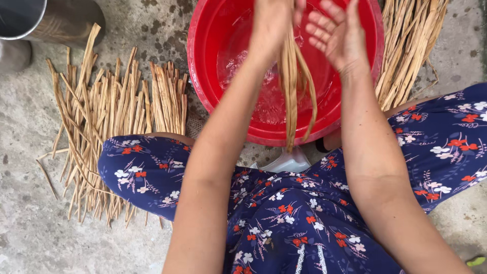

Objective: The person sits on the floor and repeatedly washes thin wooden sticks in a red basin filled with water. They pick up small bundles from a pile on the left, submerge and agitate them in the water, then place them on a pile on the right. The process continues with multiple bundles.

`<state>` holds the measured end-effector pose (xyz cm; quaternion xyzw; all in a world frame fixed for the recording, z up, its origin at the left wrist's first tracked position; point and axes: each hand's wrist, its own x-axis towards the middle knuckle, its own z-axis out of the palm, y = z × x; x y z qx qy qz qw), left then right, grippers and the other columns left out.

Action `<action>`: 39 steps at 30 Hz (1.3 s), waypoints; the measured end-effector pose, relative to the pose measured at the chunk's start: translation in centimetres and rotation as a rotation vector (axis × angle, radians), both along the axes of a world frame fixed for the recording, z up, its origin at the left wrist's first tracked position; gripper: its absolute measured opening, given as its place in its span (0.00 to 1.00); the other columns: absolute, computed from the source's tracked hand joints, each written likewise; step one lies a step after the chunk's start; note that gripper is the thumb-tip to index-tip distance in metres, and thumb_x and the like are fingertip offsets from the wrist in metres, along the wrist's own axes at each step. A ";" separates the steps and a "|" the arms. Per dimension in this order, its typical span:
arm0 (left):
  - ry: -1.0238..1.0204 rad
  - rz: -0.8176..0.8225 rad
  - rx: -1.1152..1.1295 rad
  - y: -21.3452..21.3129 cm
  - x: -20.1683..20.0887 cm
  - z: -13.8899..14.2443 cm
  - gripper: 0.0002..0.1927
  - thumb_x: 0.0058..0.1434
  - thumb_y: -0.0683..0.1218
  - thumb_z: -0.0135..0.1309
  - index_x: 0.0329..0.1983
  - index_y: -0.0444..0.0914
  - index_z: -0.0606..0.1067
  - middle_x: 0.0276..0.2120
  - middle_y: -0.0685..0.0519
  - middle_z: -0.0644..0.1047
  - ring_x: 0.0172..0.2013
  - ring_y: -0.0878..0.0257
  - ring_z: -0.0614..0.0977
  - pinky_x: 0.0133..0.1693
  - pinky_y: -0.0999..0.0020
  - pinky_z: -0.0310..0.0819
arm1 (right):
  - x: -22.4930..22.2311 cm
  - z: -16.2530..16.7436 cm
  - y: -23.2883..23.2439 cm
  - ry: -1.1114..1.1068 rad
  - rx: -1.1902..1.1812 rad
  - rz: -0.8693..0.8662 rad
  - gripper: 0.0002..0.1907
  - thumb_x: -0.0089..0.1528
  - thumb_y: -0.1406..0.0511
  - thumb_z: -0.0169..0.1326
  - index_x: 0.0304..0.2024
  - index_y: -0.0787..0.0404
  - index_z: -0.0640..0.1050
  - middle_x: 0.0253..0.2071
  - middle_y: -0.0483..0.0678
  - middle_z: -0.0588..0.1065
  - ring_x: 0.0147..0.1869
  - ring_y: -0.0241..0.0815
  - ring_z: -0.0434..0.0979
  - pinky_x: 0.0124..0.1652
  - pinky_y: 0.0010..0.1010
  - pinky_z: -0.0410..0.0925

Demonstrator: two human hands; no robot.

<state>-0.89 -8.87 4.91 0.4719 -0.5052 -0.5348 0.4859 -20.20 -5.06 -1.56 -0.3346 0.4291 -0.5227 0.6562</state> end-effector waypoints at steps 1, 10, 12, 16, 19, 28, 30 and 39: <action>-0.150 -0.021 0.105 -1.2 1.0 -0.9 0.23 0.72 0.56 0.39 0.36 0.36 0.76 0.26 0.51 0.78 0.28 0.63 0.82 0.31 0.64 0.79 | 0.4 -0.6 0.4 0.046 0.062 0.013 0.48 0.63 0.33 0.39 0.69 0.62 0.68 0.59 0.56 0.75 0.61 0.47 0.77 0.60 0.40 0.72; -0.335 -0.186 0.699 3.7 11.1 -10.8 0.67 0.41 0.77 0.60 0.78 0.46 0.47 0.76 0.43 0.48 0.75 0.45 0.51 0.69 0.39 0.46 | 1.2 -6.3 4.1 0.603 0.704 -0.081 0.35 0.64 0.48 0.45 0.72 0.47 0.58 0.74 0.48 0.60 0.76 0.51 0.60 0.70 0.55 0.56; -0.388 -0.220 0.881 6.8 10.2 -12.0 0.69 0.39 0.78 0.57 0.78 0.50 0.41 0.76 0.45 0.43 0.74 0.44 0.46 0.69 0.37 0.43 | 2.8 -6.5 5.0 0.661 0.712 -0.048 0.38 0.64 0.51 0.50 0.74 0.47 0.55 0.75 0.49 0.55 0.79 0.51 0.52 0.71 0.57 0.45; 0.073 -0.280 0.920 10.5 5.7 -13.7 0.72 0.34 0.79 0.55 0.77 0.56 0.34 0.76 0.47 0.37 0.73 0.43 0.43 0.66 0.32 0.45 | 6.8 -7.2 5.8 0.743 0.560 0.213 0.38 0.67 0.52 0.53 0.73 0.48 0.52 0.76 0.45 0.50 0.78 0.45 0.46 0.70 0.50 0.46; 0.089 -0.271 0.882 10.7 2.0 -15.8 0.64 0.44 0.69 0.63 0.76 0.53 0.38 0.72 0.43 0.51 0.71 0.48 0.53 0.67 0.41 0.51 | 8.7 -9.0 5.9 0.709 0.535 0.397 0.27 0.65 0.57 0.50 0.68 0.47 0.69 0.62 0.49 0.74 0.68 0.43 0.70 0.68 0.42 0.61; 0.021 0.347 0.657 7.5 6.4 -20.8 0.18 0.76 0.51 0.49 0.59 0.32 0.75 0.40 0.45 0.76 0.30 0.61 0.75 0.30 0.66 0.72 | 6.4 -10.7 4.9 0.898 0.667 0.273 0.18 0.70 0.62 0.51 0.61 0.58 0.75 0.43 0.51 0.78 0.39 0.39 0.75 0.44 0.40 0.70; 0.098 0.529 0.524 6.8 6.9 -20.6 0.24 0.74 0.57 0.48 0.63 0.37 0.71 0.46 0.44 0.77 0.42 0.59 0.78 0.44 0.62 0.77 | 7.2 -10.3 4.8 0.771 0.744 0.095 0.18 0.71 0.62 0.45 0.62 0.56 0.75 0.45 0.53 0.77 0.37 0.40 0.71 0.40 0.45 0.72; -0.101 -0.012 1.007 9.0 3.1 -19.3 0.52 0.53 0.73 0.55 0.70 0.35 0.61 0.63 0.38 0.71 0.65 0.48 0.71 0.66 0.51 0.60 | 10.5 -12.3 7.0 0.547 0.639 0.570 0.23 0.65 0.59 0.54 0.57 0.66 0.72 0.45 0.55 0.79 0.42 0.40 0.78 0.44 0.41 0.73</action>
